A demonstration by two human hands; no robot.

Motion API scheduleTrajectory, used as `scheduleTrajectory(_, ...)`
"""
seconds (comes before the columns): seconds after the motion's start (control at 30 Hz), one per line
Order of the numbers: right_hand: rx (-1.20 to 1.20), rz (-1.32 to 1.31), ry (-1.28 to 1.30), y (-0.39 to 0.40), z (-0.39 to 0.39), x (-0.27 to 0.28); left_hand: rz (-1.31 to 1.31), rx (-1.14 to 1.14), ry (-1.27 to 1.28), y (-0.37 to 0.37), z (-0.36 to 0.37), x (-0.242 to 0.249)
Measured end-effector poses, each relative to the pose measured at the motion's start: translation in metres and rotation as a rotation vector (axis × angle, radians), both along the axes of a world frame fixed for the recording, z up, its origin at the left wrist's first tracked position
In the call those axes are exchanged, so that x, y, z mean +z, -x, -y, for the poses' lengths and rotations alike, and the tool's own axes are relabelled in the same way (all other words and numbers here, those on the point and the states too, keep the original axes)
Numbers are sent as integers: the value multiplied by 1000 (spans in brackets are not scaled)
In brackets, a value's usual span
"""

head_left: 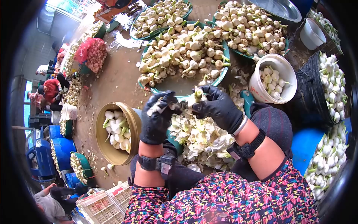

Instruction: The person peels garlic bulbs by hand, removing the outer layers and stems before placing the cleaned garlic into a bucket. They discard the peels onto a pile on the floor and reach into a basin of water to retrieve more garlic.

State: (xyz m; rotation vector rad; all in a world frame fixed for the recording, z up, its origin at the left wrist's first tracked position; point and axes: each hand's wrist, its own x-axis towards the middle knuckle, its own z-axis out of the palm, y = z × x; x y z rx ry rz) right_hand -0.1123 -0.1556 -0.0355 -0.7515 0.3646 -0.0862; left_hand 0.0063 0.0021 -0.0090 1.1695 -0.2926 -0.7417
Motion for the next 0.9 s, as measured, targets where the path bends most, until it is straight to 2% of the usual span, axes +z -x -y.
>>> scheduleTrajectory(0.07, -19, -26, 6, 1, 5, 1, 204, -67, -41, -6, -4, 3)
scheduleTrajectory(0.1, 1, 6, -3, 0, 4, -8, 204, -72, -43, -3, -1, 4)
scheduleTrajectory(0.17, 23, 33, -13, 0, 2, -11, 312, -97, -226, 10, 7, 8)
scheduleTrajectory(0.23, -97, 74, -114, -2, -2, -3, 250, -185, -213, 17, 10, 16)
scheduleTrajectory(0.33, -90, 193, -166, -4, -1, -12, 255, -218, -147, 31, 23, 15)
scheduleTrajectory(0.4, -71, 146, -165, -4, -3, -6, 248, -213, -112, 33, 27, 12)
scheduleTrajectory(0.47, 199, -19, -97, -1, 0, -3, 395, -241, -138, 32, 27, 5)
scheduleTrajectory(0.5, 220, -181, 133, -1, 4, 9, 306, -261, -146, 31, 24, 8)
scheduleTrajectory(0.53, 184, -201, 158, -1, 8, 7, 304, -260, -148, 31, 24, 5)
scheduleTrajectory(0.63, -164, -7, 272, 0, 8, 7, 196, -209, -106, 30, 25, 8)
scheduleTrajectory(0.67, -161, -9, 276, -1, 7, 3, 194, -206, -103, 32, 25, 8)
scheduleTrajectory(0.73, -115, 56, 70, -2, 6, 0, 62, -213, -63, 34, 27, 8)
scheduleTrajectory(0.77, -178, 77, 166, -2, 2, 4, 184, -174, -72, 37, 26, 7)
scheduleTrajectory(0.8, -177, 77, 162, -2, 2, 5, 184, -173, -76, 38, 26, 6)
scheduleTrajectory(0.87, -211, 25, 176, -3, 1, 8, 436, -195, -237, 40, 25, 4)
scheduleTrajectory(0.9, -184, 32, 257, -3, 1, 9, 320, -245, -153, 37, 26, 8)
